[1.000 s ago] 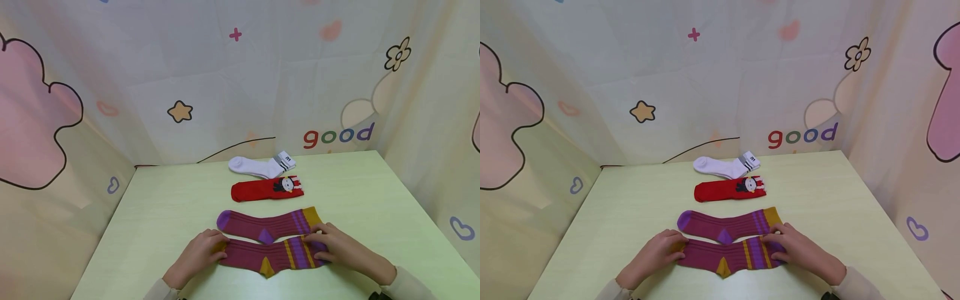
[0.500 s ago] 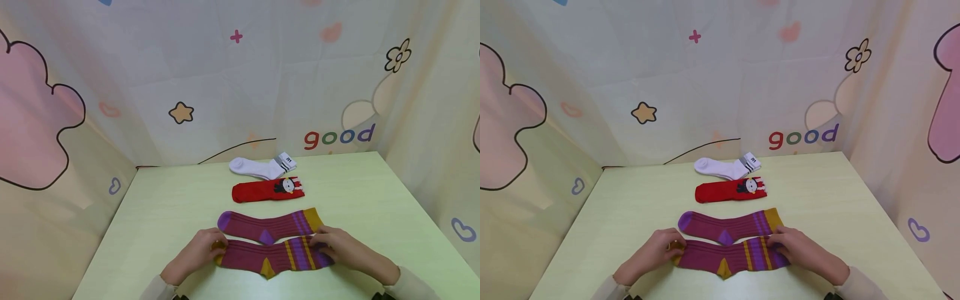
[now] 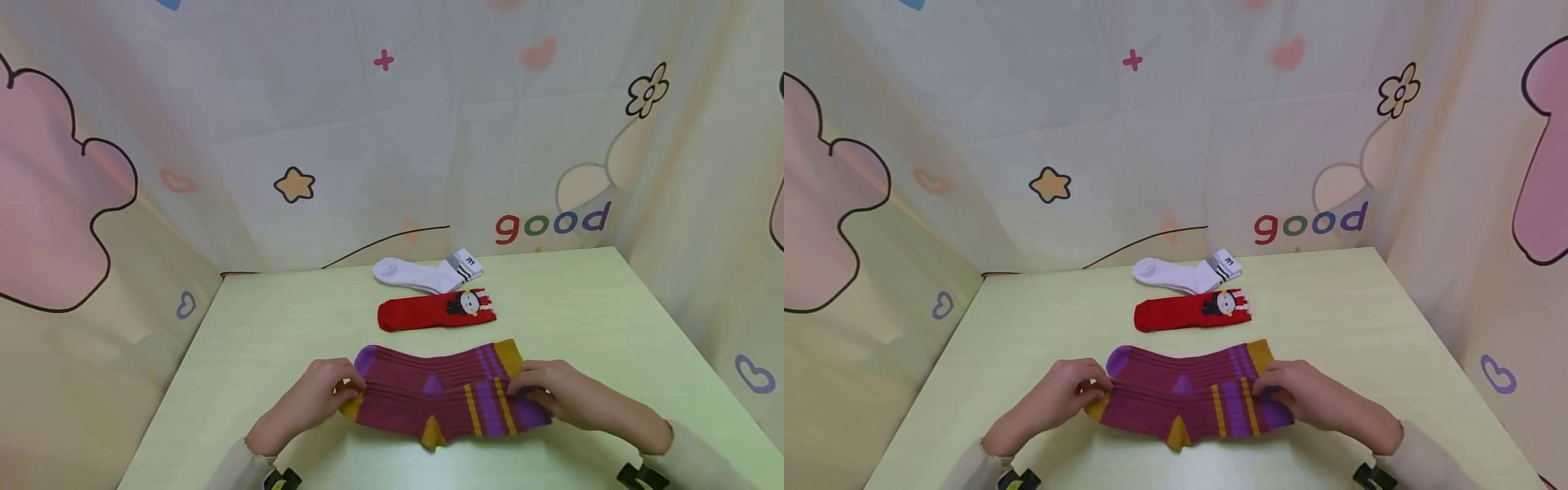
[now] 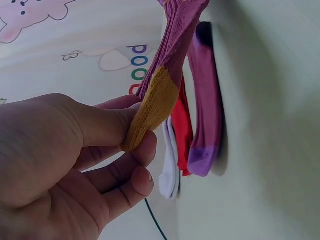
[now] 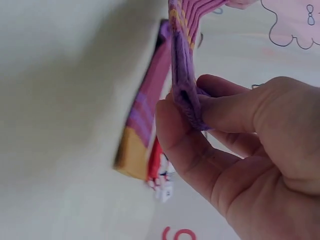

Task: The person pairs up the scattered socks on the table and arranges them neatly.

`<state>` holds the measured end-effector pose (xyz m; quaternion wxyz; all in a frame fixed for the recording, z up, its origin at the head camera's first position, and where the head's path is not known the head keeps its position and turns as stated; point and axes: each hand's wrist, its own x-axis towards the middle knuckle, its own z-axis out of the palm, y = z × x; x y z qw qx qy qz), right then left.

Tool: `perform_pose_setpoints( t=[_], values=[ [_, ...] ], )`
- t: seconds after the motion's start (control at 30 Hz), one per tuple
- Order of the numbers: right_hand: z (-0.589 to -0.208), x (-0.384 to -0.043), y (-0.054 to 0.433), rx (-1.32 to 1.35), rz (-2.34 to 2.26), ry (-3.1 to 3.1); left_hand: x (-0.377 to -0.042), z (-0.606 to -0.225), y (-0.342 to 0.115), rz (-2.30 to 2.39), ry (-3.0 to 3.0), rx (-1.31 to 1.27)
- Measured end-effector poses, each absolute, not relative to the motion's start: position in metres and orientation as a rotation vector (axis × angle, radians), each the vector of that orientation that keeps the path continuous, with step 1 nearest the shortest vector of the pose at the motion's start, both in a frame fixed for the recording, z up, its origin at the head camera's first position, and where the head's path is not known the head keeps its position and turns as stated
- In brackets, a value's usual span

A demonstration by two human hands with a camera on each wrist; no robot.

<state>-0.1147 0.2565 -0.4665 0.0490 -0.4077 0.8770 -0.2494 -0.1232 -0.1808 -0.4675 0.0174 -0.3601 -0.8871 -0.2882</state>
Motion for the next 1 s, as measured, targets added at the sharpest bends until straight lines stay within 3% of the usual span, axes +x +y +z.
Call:
perform_pose_setpoints(
  t=[0.47,1.0],
  values=[
    [-0.435,-0.147,0.262,-1.116,-0.669,2.716,-0.155,-0.457,-0.18,-0.872,-2.76,-1.05],
    [-0.449,-0.181,0.263,-0.95,-0.725,2.579,-0.191,-0.475,-0.171,-0.892,-2.861,-0.977]
  ],
)
